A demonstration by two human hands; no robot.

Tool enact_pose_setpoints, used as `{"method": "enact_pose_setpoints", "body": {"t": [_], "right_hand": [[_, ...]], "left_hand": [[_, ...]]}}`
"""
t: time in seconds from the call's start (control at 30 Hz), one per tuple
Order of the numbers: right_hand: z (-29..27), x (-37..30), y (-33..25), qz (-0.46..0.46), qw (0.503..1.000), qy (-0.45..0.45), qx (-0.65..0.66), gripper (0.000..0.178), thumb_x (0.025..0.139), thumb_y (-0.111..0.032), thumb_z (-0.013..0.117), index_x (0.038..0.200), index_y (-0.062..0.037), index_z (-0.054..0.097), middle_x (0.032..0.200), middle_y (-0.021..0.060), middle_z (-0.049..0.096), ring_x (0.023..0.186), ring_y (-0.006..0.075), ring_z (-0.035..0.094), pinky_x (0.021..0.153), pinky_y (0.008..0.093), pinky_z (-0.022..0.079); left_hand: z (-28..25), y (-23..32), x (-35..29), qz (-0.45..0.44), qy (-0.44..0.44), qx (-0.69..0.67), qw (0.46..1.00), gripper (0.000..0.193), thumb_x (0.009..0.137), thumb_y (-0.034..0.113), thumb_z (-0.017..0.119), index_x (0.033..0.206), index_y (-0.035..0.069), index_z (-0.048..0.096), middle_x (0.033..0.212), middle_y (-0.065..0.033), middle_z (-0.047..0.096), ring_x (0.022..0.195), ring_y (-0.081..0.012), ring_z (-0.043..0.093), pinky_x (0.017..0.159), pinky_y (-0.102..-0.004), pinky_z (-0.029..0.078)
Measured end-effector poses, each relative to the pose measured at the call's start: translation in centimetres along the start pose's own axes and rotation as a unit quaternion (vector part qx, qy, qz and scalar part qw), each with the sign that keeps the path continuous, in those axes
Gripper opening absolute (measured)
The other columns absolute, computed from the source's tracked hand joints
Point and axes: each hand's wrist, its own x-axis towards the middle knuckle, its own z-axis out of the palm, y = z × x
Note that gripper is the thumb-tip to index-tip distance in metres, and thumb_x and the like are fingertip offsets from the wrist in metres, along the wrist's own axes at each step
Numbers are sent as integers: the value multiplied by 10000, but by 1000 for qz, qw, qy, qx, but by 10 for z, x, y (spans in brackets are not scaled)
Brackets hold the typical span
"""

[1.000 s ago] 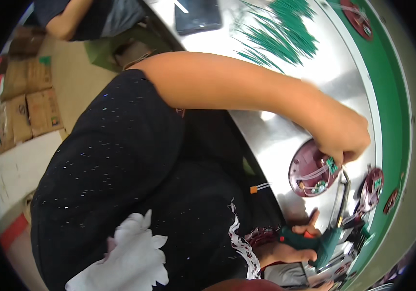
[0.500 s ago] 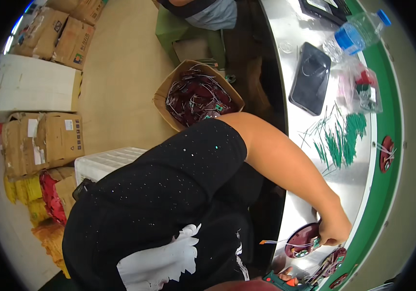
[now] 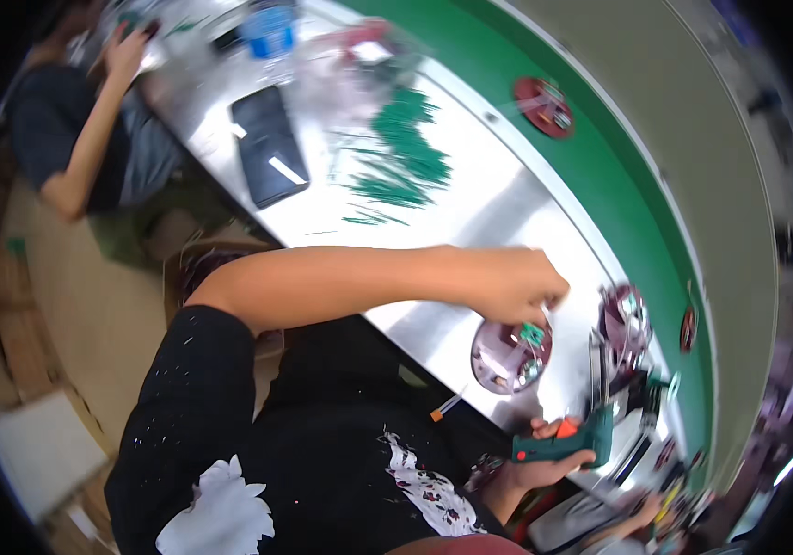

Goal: Soldering components onto circular circuit boards on an industrial assembly line.

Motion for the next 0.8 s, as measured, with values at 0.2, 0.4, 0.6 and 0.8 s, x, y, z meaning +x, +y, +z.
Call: {"method": "enact_pose_setpoints", "body": {"t": [0.2,0.4,0.6,0.8], "right_hand": [[-4,-2,9,15,997,-5,81,766,1028,-710,310,1192,10,512,871,77,580,678,177,551,665,348,502],[1,-2,10,22,997,18,74,832,1001,-741,347,1274,35,471,1079,95,570,700,193,570,678,382,516],[-1,-10,9,10,998,-10,56,907,960,-792,364,1305,41,455,1100,98,565,712,194,578,693,404,523],[1,-13,6,-22,999,46,-17,1074,864,-901,364,1261,86,505,915,117,615,705,193,608,645,332,527]], "left_hand": [[-19,8,13,-70,-38,-24,997,164,843,113,726,866,-27,644,722,-134,650,694,-233,654,648,-363,510],[-17,24,26,-149,-63,-23,987,124,879,114,728,891,1,681,762,-71,648,716,-140,635,661,-302,504],[26,19,19,-73,71,-99,990,90,916,120,730,898,34,709,974,-51,680,824,-128,635,699,-265,483],[40,27,14,-79,41,-17,996,95,900,100,730,866,39,666,1045,-65,676,886,-182,650,807,-297,477]]}}
